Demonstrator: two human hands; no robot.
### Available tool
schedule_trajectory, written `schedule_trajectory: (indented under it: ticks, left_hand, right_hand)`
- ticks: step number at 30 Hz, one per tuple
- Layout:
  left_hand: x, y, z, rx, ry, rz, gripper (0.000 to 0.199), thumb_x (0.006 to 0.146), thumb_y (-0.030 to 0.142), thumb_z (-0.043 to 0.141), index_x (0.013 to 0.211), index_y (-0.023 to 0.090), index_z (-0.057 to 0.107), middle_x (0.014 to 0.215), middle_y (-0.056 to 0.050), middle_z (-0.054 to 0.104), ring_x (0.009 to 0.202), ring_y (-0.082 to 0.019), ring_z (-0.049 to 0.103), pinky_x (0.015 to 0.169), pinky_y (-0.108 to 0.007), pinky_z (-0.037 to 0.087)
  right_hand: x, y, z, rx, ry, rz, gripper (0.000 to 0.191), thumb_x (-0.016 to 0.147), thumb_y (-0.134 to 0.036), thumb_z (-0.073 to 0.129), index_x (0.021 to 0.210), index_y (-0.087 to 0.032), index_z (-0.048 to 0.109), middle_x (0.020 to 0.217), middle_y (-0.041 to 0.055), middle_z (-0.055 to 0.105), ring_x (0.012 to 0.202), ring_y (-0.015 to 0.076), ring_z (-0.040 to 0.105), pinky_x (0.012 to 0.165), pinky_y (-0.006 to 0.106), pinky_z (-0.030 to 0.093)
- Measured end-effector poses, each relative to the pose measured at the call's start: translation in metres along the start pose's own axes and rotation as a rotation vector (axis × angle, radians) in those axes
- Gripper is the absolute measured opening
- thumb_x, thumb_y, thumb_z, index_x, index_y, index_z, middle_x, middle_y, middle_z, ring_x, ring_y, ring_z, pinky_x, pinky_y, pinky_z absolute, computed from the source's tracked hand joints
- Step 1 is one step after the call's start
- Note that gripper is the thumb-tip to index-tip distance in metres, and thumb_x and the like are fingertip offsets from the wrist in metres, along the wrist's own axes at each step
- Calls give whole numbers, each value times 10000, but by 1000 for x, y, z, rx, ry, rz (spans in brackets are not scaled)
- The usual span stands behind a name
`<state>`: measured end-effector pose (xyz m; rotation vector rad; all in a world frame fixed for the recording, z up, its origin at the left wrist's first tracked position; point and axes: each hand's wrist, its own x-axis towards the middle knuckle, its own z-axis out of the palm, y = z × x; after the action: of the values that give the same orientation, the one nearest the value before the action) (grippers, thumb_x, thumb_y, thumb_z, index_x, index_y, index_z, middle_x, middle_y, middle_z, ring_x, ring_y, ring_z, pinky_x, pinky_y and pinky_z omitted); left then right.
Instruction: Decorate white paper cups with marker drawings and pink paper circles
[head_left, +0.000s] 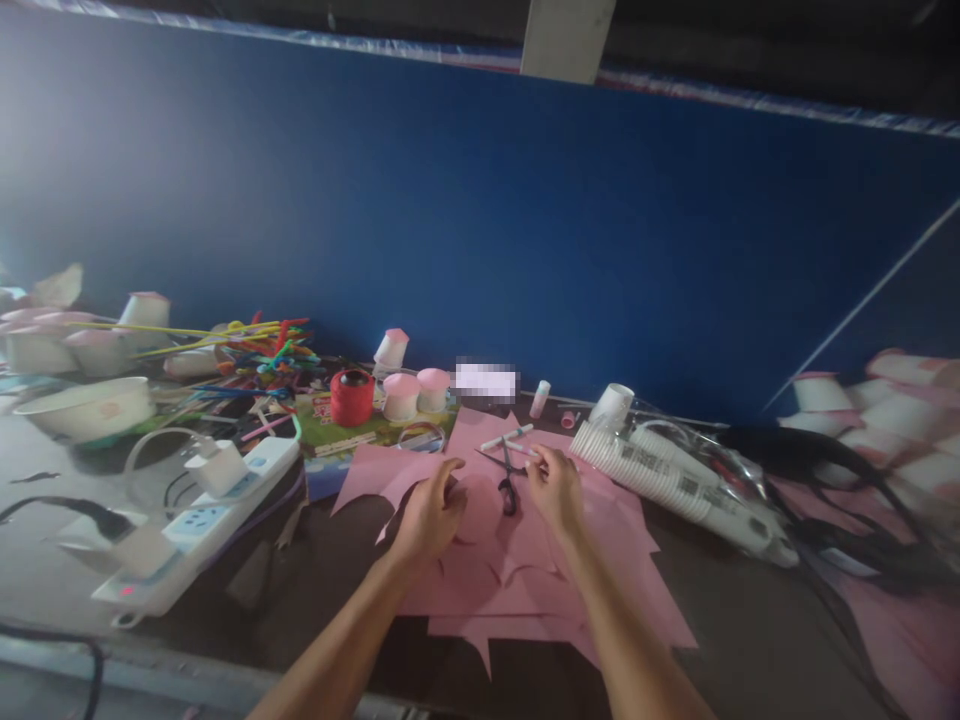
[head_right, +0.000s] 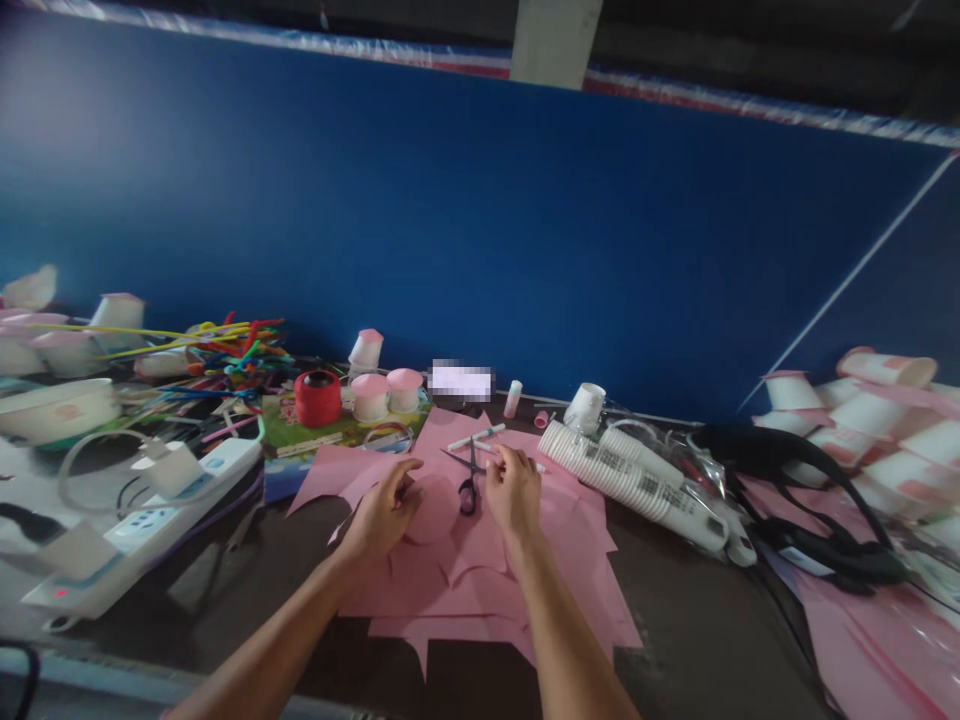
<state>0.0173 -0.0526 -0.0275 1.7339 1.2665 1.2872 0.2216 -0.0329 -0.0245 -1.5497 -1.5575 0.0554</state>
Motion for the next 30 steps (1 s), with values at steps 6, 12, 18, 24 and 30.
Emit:
schedule_trajectory:
  ticks: [6,12,18,24,30]
  left_hand:
    - [2,0,2,-126,49,-49,376,711,214,551,1085,180,561,654,31,507,563,-106,440,548,-213,359]
    - [7,6,0,-423,122,-214,413,667,248,598,1066,163,531,700,34,516,545,-85,474,479,-187,379]
    - [10,9,-5,-528,219,-309,460,612,304,674,1030,152,557,657,37,547,528,-85,487,458,-178,362]
    - [9,6,-7,-539,228,-320,273,651,387,667,757,156,569,602,46,506,494,-64,431,457,-172,324]
    - [8,6,-8,-545,236,-347,267,646,406,661,699,165,557,520,66,444,440,-60,373,422,-177,281]
  right_hand:
    - [-7,-11,-2,-233,-170,8,309,797,-282,519,1062,-184,645,1025,97,651,970,247,547,863,365,385]
    - [-13,-14,-6,-408,-315,16,457,774,-427,572,1184,-226,581,1232,96,563,1159,312,444,930,427,305]
    - [-16,-16,-7,-503,-360,57,519,737,-437,604,1211,-232,550,1207,119,568,1114,320,472,907,435,294]
    - [-16,-20,-11,-528,-390,52,464,748,-449,578,1149,-215,595,1156,128,597,1070,328,492,883,438,299]
    - [-13,-21,-11,-484,-409,111,420,738,-294,573,1147,-199,592,1069,107,651,1056,297,515,888,431,296]
